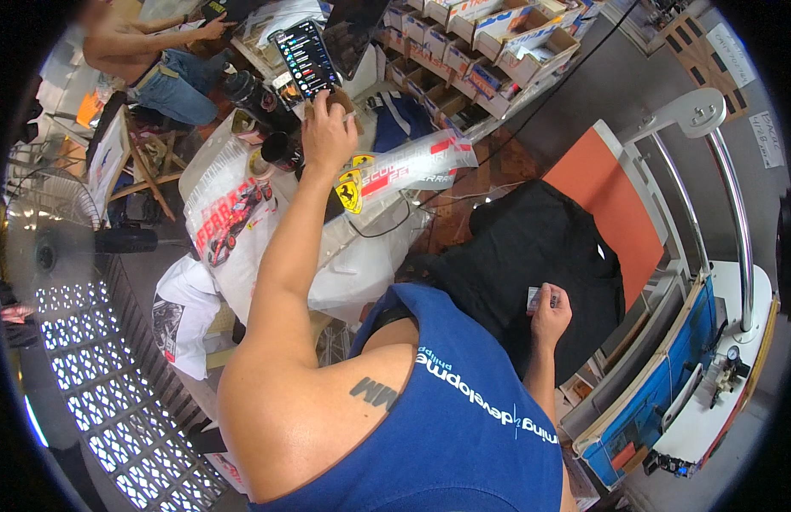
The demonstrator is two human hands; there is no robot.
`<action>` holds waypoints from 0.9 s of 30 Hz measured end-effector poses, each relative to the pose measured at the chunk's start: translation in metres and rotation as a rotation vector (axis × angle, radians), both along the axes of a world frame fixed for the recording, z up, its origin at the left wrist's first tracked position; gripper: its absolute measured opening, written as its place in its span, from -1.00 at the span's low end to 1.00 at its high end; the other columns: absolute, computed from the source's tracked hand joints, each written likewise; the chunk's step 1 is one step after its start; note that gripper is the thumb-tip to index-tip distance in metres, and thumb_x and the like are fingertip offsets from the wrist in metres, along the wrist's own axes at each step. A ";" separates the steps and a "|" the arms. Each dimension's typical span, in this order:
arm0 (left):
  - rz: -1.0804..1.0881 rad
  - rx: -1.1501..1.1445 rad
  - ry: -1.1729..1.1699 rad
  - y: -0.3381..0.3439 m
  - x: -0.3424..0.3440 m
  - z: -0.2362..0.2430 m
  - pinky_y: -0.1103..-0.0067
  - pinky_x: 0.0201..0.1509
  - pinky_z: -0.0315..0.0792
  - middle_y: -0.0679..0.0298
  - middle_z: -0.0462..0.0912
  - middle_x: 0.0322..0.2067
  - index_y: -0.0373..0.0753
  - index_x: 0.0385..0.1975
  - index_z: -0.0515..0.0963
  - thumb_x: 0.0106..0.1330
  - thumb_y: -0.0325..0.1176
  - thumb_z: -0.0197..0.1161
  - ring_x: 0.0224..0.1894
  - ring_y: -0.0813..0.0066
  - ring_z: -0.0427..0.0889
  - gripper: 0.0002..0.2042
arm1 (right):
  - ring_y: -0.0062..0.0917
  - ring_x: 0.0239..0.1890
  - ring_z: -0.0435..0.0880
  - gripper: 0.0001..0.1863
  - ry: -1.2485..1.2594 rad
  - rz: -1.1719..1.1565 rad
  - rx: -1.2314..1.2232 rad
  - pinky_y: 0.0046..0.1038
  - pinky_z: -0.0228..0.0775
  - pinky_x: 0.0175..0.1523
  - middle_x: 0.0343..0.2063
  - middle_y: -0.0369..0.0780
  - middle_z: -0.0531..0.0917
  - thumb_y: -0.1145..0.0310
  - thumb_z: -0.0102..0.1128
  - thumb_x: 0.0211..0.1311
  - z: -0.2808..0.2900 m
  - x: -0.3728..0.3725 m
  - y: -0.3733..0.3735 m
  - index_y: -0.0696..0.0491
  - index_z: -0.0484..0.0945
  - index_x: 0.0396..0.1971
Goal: The person places a black t-shirt on a heat press, aligns a small label and a larger Ferrari logo transfer, and uses the heat press to apply them. The person then flips the shirt and applies a back graphic transfer using the same machine.
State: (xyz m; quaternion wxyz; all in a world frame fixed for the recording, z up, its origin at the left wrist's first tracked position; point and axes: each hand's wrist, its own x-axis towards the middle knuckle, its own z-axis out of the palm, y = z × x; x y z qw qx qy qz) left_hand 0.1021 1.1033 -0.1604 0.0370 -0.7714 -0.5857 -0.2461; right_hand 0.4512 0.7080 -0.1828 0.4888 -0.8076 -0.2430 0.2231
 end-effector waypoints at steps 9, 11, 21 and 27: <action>0.070 0.265 0.242 0.028 -0.020 0.025 -0.27 0.55 -0.18 0.06 0.42 0.39 -0.26 -0.13 0.75 0.43 -0.06 0.24 0.55 -0.06 0.13 -0.63 | -0.71 -0.61 0.58 -0.76 0.020 -0.019 0.015 -0.57 0.42 -0.52 -0.56 -0.32 0.67 0.26 0.29 0.51 -0.004 0.000 -0.001 0.15 0.69 -0.26; 0.009 0.093 0.217 0.011 -0.022 0.016 -0.26 0.54 -0.19 0.04 0.55 0.26 -0.25 -0.25 0.72 0.43 -0.04 0.25 0.51 -0.01 0.23 -0.65 | -0.70 -0.60 0.58 -0.76 0.002 -0.018 0.026 -0.57 0.42 -0.51 -0.56 -0.32 0.67 0.27 0.29 0.50 -0.005 0.000 -0.001 0.16 0.69 -0.26; -0.038 0.344 0.136 0.040 -0.027 0.025 -0.03 0.38 0.12 0.22 0.67 -0.01 -0.21 -0.44 0.72 0.34 -0.12 0.34 0.21 0.16 0.49 -0.73 | -0.71 -0.58 0.57 -0.75 -0.033 -0.023 0.018 -0.59 0.40 -0.48 -0.54 -0.33 0.68 0.25 0.31 0.49 -0.010 0.000 -0.002 0.16 0.69 -0.27; 0.009 0.438 0.211 0.042 -0.027 0.031 -0.08 0.43 0.09 0.17 0.64 0.11 -0.21 -0.39 0.74 0.39 -0.10 0.28 0.30 0.08 0.44 -0.70 | -0.70 -0.58 0.57 -0.75 -0.026 -0.017 0.031 -0.58 0.41 -0.48 -0.53 -0.32 0.68 0.25 0.31 0.49 -0.008 -0.001 -0.002 0.16 0.69 -0.27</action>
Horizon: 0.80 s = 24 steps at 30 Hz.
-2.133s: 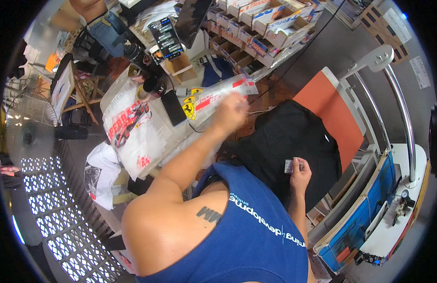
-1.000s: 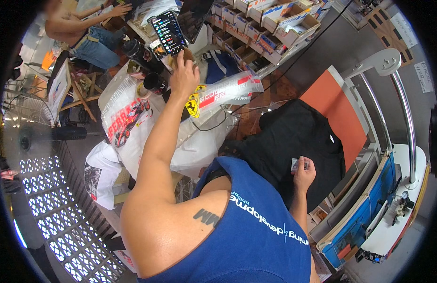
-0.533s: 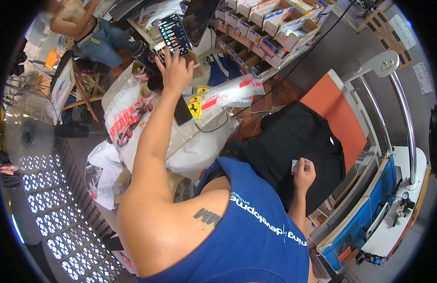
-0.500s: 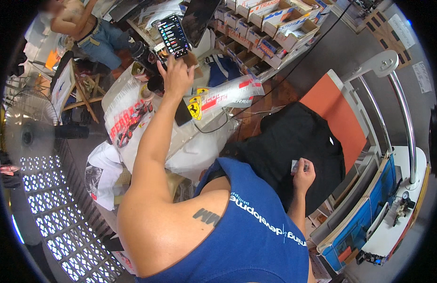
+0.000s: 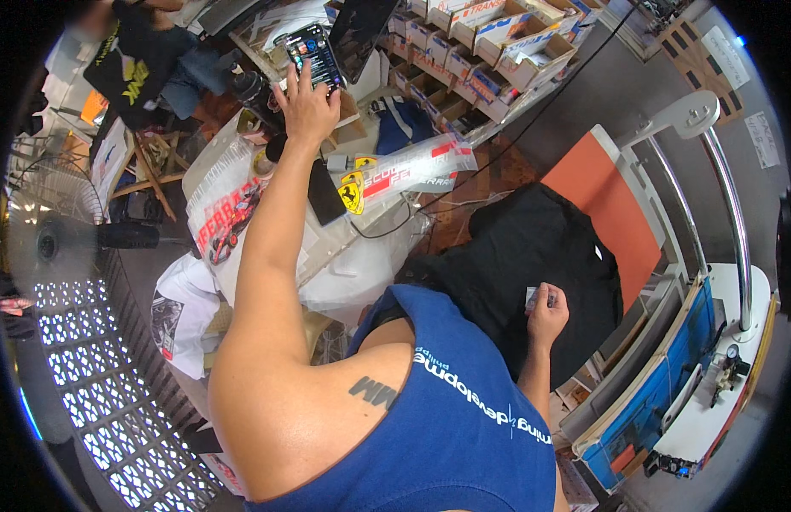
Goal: The person places a black t-shirt on a heat press, aligns a small label and a larger Ferrari logo transfer, and uses the heat press to apply them. The person then flips the shirt and applies a back graphic transfer using the same machine.
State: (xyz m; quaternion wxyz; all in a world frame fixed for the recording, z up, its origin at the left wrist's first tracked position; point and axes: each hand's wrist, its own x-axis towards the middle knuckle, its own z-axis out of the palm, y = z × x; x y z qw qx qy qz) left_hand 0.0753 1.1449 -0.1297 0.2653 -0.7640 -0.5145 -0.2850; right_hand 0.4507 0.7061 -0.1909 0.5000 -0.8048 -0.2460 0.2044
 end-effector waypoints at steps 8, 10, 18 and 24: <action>-0.024 -0.343 -0.013 -0.044 0.000 -0.017 0.03 0.29 0.22 0.23 0.74 -0.40 -0.21 -0.47 0.72 0.40 -0.10 0.26 -0.06 0.20 0.66 -0.67 | -0.69 -0.60 0.59 -0.76 0.001 0.002 0.012 -0.57 0.42 -0.50 -0.56 -0.31 0.67 0.27 0.30 0.50 -0.003 0.001 0.000 0.16 0.69 -0.27; -0.069 -0.254 -0.044 -0.040 -0.001 -0.018 0.11 0.22 0.27 0.24 0.74 -0.38 -0.21 -0.48 0.72 0.39 -0.11 0.27 -0.08 0.20 0.65 -0.68 | -0.69 -0.60 0.59 -0.76 -0.015 0.016 0.033 -0.57 0.42 -0.50 -0.57 -0.31 0.67 0.26 0.30 0.49 -0.004 0.001 0.001 0.16 0.69 -0.27; -0.038 -0.205 -0.095 -0.009 0.005 0.000 0.05 0.37 0.24 0.11 0.62 0.17 -0.24 -0.47 0.70 0.38 -0.10 0.30 0.27 0.05 0.49 -0.68 | -0.70 -0.61 0.59 -0.75 -0.006 -0.002 -0.009 -0.57 0.40 -0.51 -0.57 -0.32 0.67 0.25 0.30 0.49 0.002 -0.001 0.002 0.15 0.70 -0.27; -0.018 -0.131 0.010 0.017 0.014 0.012 -0.28 0.49 -0.07 0.11 0.38 0.45 -0.22 -0.34 0.73 0.42 -0.05 0.27 0.60 -0.01 0.05 -0.66 | -0.70 -0.63 0.58 -0.75 -0.019 -0.010 -0.001 -0.58 0.38 -0.54 -0.58 -0.32 0.67 0.26 0.30 0.49 0.004 -0.003 0.003 0.15 0.70 -0.28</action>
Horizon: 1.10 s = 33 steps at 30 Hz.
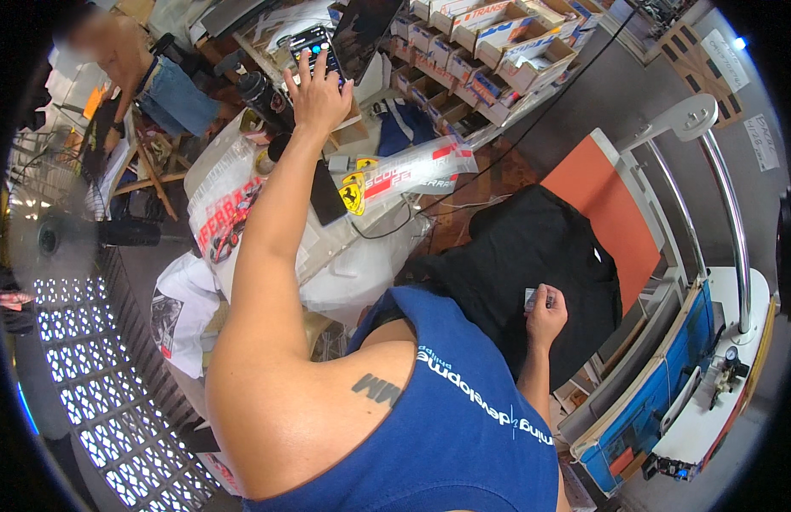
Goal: The person places a black t-shirt on a heat press, aligns a small label and a larger Ferrari logo transfer, and uses the heat press to apply them. The person then flips the shirt and applies a back graphic transfer using the same machine.
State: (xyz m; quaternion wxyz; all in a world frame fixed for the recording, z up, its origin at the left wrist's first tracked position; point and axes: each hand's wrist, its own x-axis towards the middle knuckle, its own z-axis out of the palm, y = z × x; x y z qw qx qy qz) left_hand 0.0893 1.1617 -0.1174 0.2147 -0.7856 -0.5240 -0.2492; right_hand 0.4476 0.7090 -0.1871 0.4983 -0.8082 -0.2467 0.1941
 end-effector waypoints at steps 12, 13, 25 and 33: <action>0.031 0.022 -0.056 0.006 -0.003 0.005 -0.24 0.51 -0.04 0.13 0.45 0.39 -0.17 -0.35 0.72 0.39 -0.06 0.31 0.56 -0.02 0.16 -0.71 | -0.70 -0.63 0.58 -0.77 0.018 -0.002 0.009 -0.58 0.39 -0.53 -0.60 -0.32 0.65 0.28 0.30 0.49 0.002 -0.001 0.000 0.16 0.69 -0.27; 0.050 0.025 -0.071 0.006 -0.006 0.007 -0.22 0.51 -0.02 0.13 0.47 0.38 -0.17 -0.36 0.71 0.38 -0.07 0.32 0.55 -0.02 0.19 -0.72 | -0.70 -0.63 0.58 -0.77 0.025 -0.011 -0.013 -0.58 0.39 -0.53 -0.60 -0.32 0.65 0.29 0.30 0.49 0.001 -0.001 0.000 0.16 0.69 -0.27; 0.021 -0.051 -0.147 0.015 -0.018 0.026 0.08 0.19 0.48 0.09 0.56 0.18 -0.21 -0.39 0.63 0.36 -0.17 0.35 0.20 -0.03 0.58 -0.77 | -0.66 -0.58 0.61 -0.75 -0.040 -0.038 -0.049 -0.53 0.44 -0.46 -0.57 -0.28 0.69 0.27 0.30 0.48 -0.004 0.000 0.001 0.17 0.71 -0.27; -0.069 -0.138 -0.171 0.022 -0.005 0.026 0.07 -0.07 0.65 -0.07 0.38 0.38 -0.27 -0.23 0.62 0.40 -0.16 0.29 -0.13 -0.12 0.77 -0.74 | -0.72 -0.62 0.57 -0.77 -0.016 -0.034 -0.006 -0.58 0.38 -0.53 -0.59 -0.32 0.66 0.30 0.29 0.49 0.008 -0.008 0.003 0.16 0.70 -0.29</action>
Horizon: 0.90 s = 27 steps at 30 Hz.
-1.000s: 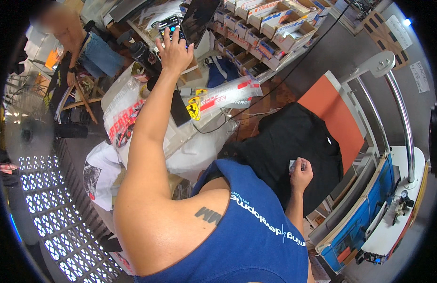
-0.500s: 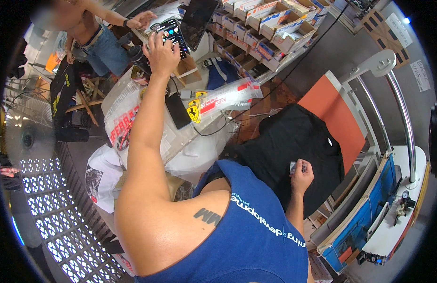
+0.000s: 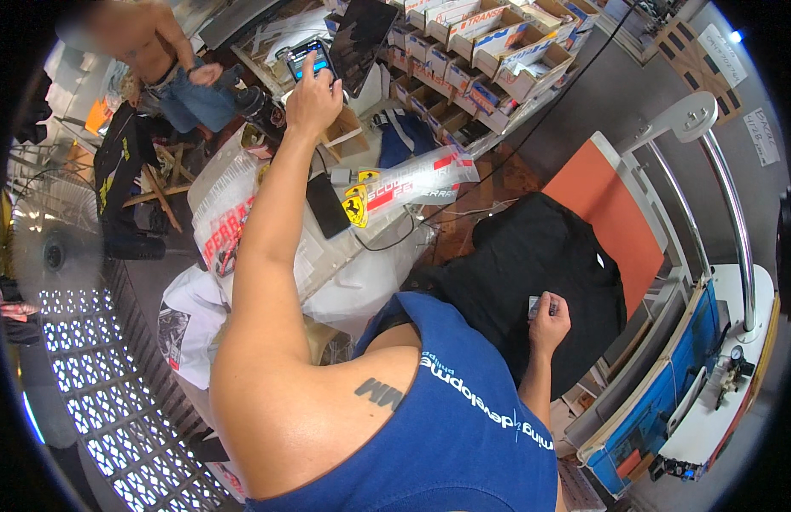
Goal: The person places a black t-shirt on a heat press, aligns a small label and a larger Ferrari logo transfer, and uses the heat press to apply them. The person then flips the shirt and applies a back graphic transfer using the same machine.
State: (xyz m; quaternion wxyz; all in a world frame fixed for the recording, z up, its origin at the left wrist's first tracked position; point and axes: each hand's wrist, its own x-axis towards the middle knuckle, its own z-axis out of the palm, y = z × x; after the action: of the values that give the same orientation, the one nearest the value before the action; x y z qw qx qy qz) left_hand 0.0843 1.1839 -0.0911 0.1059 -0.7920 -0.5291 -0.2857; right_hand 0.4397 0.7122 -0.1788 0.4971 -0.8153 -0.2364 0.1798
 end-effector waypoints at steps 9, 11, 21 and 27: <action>0.014 -0.039 0.002 0.011 0.004 0.008 0.06 -0.05 0.65 -0.08 0.35 0.42 -0.27 -0.22 0.60 0.40 -0.16 0.29 -0.10 -0.13 0.76 -0.74 | -0.71 -0.56 0.60 -0.76 -0.055 -0.003 -0.013 -0.56 0.42 -0.44 -0.56 -0.31 0.68 0.29 0.31 0.48 -0.016 0.007 -0.004 0.17 0.71 -0.29; -0.005 -0.004 -0.032 0.006 0.008 0.008 0.09 -0.03 0.64 -0.06 0.41 0.37 -0.26 -0.25 0.60 0.40 -0.18 0.29 -0.05 -0.13 0.74 -0.76 | -0.70 -0.54 0.61 -0.76 -0.024 -0.011 -0.032 -0.55 0.44 -0.41 -0.55 -0.31 0.69 0.28 0.31 0.47 -0.020 0.009 -0.006 0.18 0.71 -0.29; -0.983 -0.834 -0.428 -0.238 0.156 -0.065 0.27 -0.02 0.59 0.05 0.75 -0.26 -0.28 -0.22 0.68 0.32 -0.27 0.37 -0.15 0.06 0.75 -0.79 | -0.42 -0.35 0.78 -0.41 -0.129 0.271 -0.142 -0.39 0.60 -0.23 -0.36 -0.15 0.78 0.43 0.46 0.28 0.035 0.000 -0.003 0.05 0.50 0.31; -1.118 -1.238 -0.368 -0.343 0.211 -0.061 0.23 -0.01 0.61 -0.08 0.78 -0.21 -0.37 -0.13 0.66 0.30 -0.31 0.43 -0.11 -0.03 0.79 -0.73 | -0.19 -0.27 0.84 0.10 -0.048 0.576 -0.291 -0.27 0.61 -0.15 -0.29 0.01 0.79 0.60 0.43 0.17 0.087 -0.017 -0.010 -0.05 -0.06 0.64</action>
State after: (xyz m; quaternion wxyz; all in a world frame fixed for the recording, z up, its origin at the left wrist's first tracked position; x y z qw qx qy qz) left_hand 0.2952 0.8412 -0.1517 -0.5903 -0.7927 -0.1301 -0.0794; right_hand 0.4229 0.7020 -0.0919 0.2984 -0.7812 -0.4409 0.3259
